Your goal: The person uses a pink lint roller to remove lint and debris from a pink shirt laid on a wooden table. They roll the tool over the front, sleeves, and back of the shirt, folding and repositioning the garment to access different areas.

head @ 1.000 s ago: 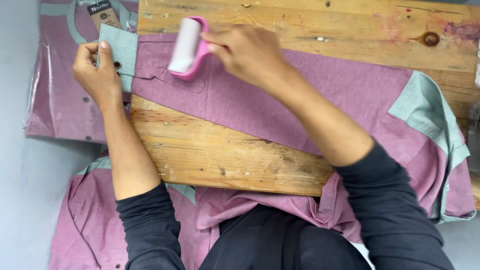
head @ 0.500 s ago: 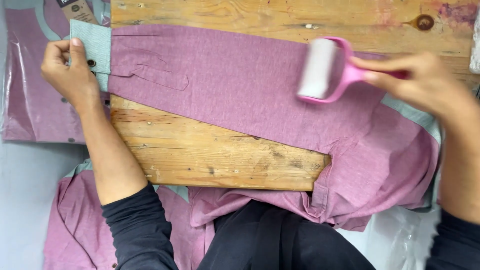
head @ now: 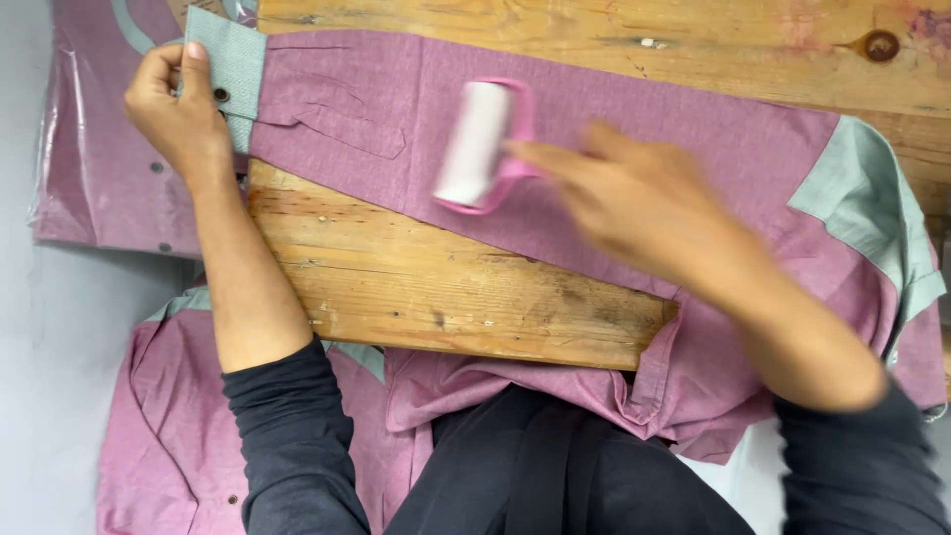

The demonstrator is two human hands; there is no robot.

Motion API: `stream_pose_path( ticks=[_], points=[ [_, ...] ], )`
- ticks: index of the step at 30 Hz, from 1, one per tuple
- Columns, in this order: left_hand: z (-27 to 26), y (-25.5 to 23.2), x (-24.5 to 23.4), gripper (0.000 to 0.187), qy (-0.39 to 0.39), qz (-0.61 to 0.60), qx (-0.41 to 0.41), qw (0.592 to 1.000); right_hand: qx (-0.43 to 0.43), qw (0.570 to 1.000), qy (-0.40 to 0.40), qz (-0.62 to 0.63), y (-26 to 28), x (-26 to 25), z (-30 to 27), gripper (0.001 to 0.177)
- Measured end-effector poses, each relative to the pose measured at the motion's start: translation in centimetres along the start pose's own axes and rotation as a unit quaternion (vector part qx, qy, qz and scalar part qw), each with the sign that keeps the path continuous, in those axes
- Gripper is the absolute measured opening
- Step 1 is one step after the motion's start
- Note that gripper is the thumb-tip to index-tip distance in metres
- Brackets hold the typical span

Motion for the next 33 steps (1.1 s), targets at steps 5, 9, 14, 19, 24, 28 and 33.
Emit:
stream_pose_path(
  ticks=[5, 9, 14, 19, 24, 28, 33],
  points=[
    [-0.1, 0.1, -0.2, 0.018, -0.004, -0.006, -0.017, 1.000, 0.005, 0.991, 0.040, 0.125, 4.1, 5.9, 9.5, 0.045],
    [0.0, 1.1, -0.3, 0.018, -0.024, 0.009, -0.019, 0.999, -0.003, 0.990, 0.019, 0.143, 3.7, 5.3, 8.5, 0.043],
    [0.1, 1.6, -0.7, 0.018, -0.047, 0.008, -0.007, 0.999, 0.027, 0.987, 0.069, 0.143, -2.0, 2.1, -1.3, 0.045],
    [0.0, 2.0, -0.7, 0.035, -0.033, 0.005, 0.013, 0.999, 0.180, 0.972, 0.091, 0.117, -10.8, -1.5, -15.1, 0.054],
    [0.2, 2.2, -0.6, 0.030, -0.032, -0.002, 0.031, 0.999, 0.248, 0.961, 0.026, 0.119, -12.1, -3.0, -19.3, 0.047],
    [0.2, 1.9, -0.7, 0.022, -0.034, 0.004, 0.039, 0.999, 0.239, 0.954, 0.161, -0.079, -7.4, -2.7, -11.2, 0.050],
    [0.2, 0.9, -0.7, 0.017, -0.038, 0.016, 0.016, 0.999, 0.088, 0.977, 0.159, 0.110, -0.7, 0.1, 1.9, 0.045]
  ],
)
Point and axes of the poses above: each hand's wrist, its own z-axis towards the middle knuckle, its own x-axis out of the palm, y = z × x, the point moved 6 cm from there along z, towards the middle knuckle, and after that the axes turned 9 degrees about z, right-handed, at the moved point
